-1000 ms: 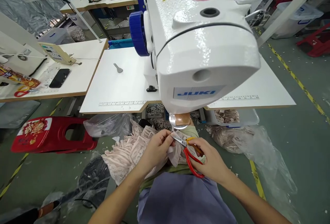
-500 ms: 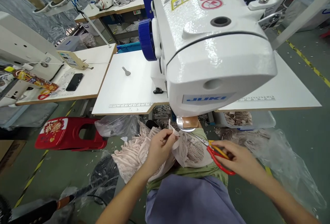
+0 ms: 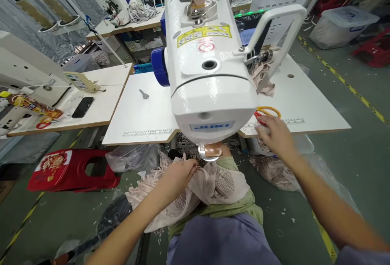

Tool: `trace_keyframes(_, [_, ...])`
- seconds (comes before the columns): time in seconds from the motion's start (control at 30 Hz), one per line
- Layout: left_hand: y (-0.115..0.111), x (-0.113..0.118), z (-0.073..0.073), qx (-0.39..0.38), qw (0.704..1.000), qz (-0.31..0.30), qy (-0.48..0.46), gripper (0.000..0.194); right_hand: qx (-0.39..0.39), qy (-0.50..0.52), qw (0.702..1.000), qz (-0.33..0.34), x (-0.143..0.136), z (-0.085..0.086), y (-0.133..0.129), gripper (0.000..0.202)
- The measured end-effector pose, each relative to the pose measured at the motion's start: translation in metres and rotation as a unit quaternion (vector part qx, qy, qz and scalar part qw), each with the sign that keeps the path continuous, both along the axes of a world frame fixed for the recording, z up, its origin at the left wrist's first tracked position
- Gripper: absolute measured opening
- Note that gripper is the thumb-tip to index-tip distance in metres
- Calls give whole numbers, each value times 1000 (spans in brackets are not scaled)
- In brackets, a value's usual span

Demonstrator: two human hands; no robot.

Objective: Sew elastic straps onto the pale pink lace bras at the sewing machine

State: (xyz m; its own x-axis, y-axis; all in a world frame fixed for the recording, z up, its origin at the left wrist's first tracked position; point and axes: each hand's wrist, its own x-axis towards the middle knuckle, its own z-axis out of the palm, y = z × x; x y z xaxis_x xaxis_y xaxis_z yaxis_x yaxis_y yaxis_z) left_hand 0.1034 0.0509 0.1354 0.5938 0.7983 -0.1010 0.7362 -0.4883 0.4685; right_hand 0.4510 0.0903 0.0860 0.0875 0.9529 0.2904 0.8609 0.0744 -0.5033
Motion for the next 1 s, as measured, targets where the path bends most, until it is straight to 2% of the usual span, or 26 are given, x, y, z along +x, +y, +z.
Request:
trace_keyframes(0.03, [-5, 5, -2, 60, 998, 7, -2, 18, 2, 55, 998, 21, -15, -1, -20, 36])
trace_keyframes(0.07, [-10, 11, -4, 118, 993, 6, -21, 21, -28, 119, 990, 70, -32, -1, -41, 43])
trace_keyframes(0.1, [-16, 18, -4, 166, 985, -6, -52, 25, -81, 185, 967, 155, -48, 0, -62, 51])
trace_keyframes(0.13, [-22, 27, -5, 207, 974, -24, -84, 30, -127, 243, 931, 242, -64, 1, -80, 62])
trace_keyframes(0.17, [-26, 36, -4, 237, 964, -41, -115, 34, -148, 285, 902, 290, -78, 3, -95, 74])
trace_keyframes(0.2, [-30, 45, -3, 251, 956, -57, -138, 37, -167, 327, 878, 308, -90, 6, -106, 78])
trace_keyframes(0.23, [-33, 53, -1, 260, 952, -62, -153, 40, -175, 369, 860, 306, -100, 8, -113, 80])
trace_keyframes(0.3, [-37, 67, 1, 247, 953, -43, -168, 41, -172, 454, 842, 237, -112, 15, -115, 71])
trace_keyframes(0.37, [-37, 77, 3, 157, 966, 11, -204, 39, -160, 510, 833, 144, -117, 23, -106, 59])
trace_keyframes(0.4, [-37, 81, 4, 92, 967, 49, -231, 39, -154, 519, 834, 106, -118, 28, -99, 52])
trace_keyframes(0.47, [-36, 83, 5, -12, 951, 129, -281, 40, -137, 509, 847, 65, -118, 37, -82, 39])
trace_keyframes(0.53, [-33, 80, 4, -37, 937, 181, -297, 42, -110, 475, 871, 58, -118, 44, -65, 29])
trace_keyframes(0.6, [-31, 73, 2, -1, 940, 200, -277, 33, -89, 425, 899, 58, -116, 46, -47, 22])
trace_keyframes(0.67, [-27, 65, -2, 73, 952, 184, -233, 23, -85, 376, 920, 69, -113, 45, -30, 18])
trace_keyframes(0.8, [-17, 56, -10, 227, 957, 116, -141, 28, -100, 343, 926, 120, -110, 45, -3, 12])
trace_keyframes(1.0, [-6, 53, -5, 277, 952, 109, -73, 40, -110, 247, 954, 128, -111, 49, 16, 7])
